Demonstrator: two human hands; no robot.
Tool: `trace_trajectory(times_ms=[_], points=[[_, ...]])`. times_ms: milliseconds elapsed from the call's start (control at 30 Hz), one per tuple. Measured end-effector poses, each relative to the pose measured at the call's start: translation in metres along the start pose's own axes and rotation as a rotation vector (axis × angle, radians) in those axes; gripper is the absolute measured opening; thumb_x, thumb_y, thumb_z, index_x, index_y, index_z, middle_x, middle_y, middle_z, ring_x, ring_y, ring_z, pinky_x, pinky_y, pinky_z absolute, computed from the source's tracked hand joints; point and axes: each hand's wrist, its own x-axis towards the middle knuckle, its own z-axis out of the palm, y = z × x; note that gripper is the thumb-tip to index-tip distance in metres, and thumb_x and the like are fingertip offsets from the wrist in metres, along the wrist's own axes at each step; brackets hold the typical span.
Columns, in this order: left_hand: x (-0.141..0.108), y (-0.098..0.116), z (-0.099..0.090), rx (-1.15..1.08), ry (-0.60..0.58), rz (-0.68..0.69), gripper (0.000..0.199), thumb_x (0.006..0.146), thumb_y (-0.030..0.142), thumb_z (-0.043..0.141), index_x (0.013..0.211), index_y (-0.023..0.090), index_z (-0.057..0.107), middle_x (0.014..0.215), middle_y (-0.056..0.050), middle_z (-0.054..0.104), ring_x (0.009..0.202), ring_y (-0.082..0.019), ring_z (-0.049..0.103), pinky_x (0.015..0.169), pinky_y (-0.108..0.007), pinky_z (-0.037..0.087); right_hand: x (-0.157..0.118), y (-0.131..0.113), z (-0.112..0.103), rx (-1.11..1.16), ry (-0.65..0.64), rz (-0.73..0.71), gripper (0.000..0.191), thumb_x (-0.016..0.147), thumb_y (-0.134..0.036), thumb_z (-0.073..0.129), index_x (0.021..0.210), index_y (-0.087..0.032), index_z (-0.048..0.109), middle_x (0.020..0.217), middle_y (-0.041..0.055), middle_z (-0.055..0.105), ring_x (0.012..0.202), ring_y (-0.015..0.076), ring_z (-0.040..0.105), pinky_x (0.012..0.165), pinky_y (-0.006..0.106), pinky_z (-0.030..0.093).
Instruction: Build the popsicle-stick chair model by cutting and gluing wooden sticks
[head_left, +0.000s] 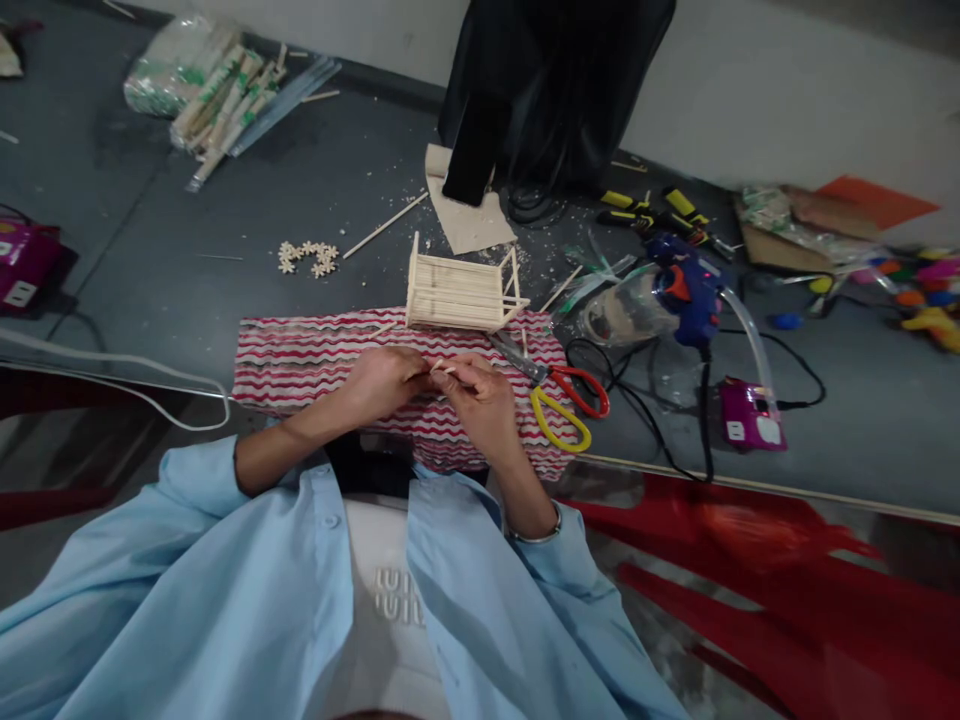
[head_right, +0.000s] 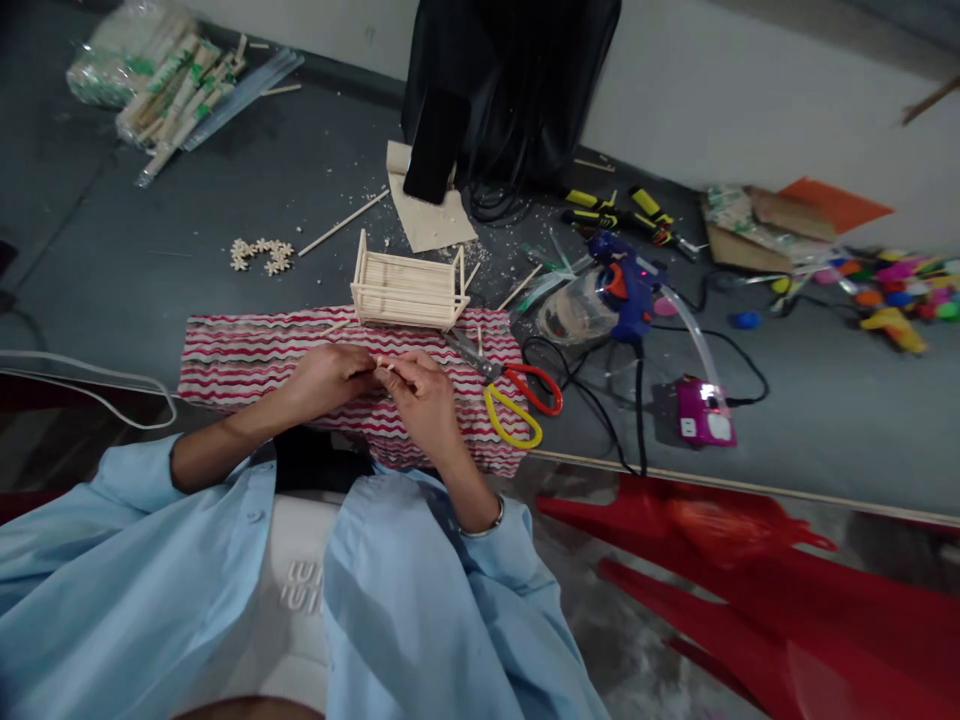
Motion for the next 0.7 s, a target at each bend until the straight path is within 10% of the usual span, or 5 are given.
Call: trace_trajectory(times_ms=[467, 700], points=[[-0.0041, 0.0047, 0.0103, 0.167, 0.108, 0.051, 0.018, 0.087, 0.015, 0.051, 0.089, 0.013, 0.069, 0.082, -0.009, 0.072, 0.068, -0.017, 0.066, 0.054, -0.026, 0.037, -0.0019, 0.0083, -0.0012, -0.254, -0.135, -0.108, 0.034, 0.096, -0.028, 0.052, 0.126, -0.026, 0.067, 0.100, 0.0074, 0.069, 0.097, 0.0216, 0.064, 0.089, 0.036, 0.052], [-0.0021, 0.0042, 0.0089, 0.126, 0.077, 0.016, 0.018, 0.087, 0.015, 0.053, 0.083, 0.014, 0.071, 0.075, -0.009, 0.072, 0.068, -0.020, 0.067, 0.054, -0.028, 0.037, -0.0045, 0.0049, -0.0005, -0.168, 0.007, -0.106, 0.019, 0.092, -0.034, 0.061, 0.103, -0.026, 0.073, 0.096, 0.0042, 0.073, 0.090, 0.0197, 0.067, 0.083, 0.034, 0.053]])
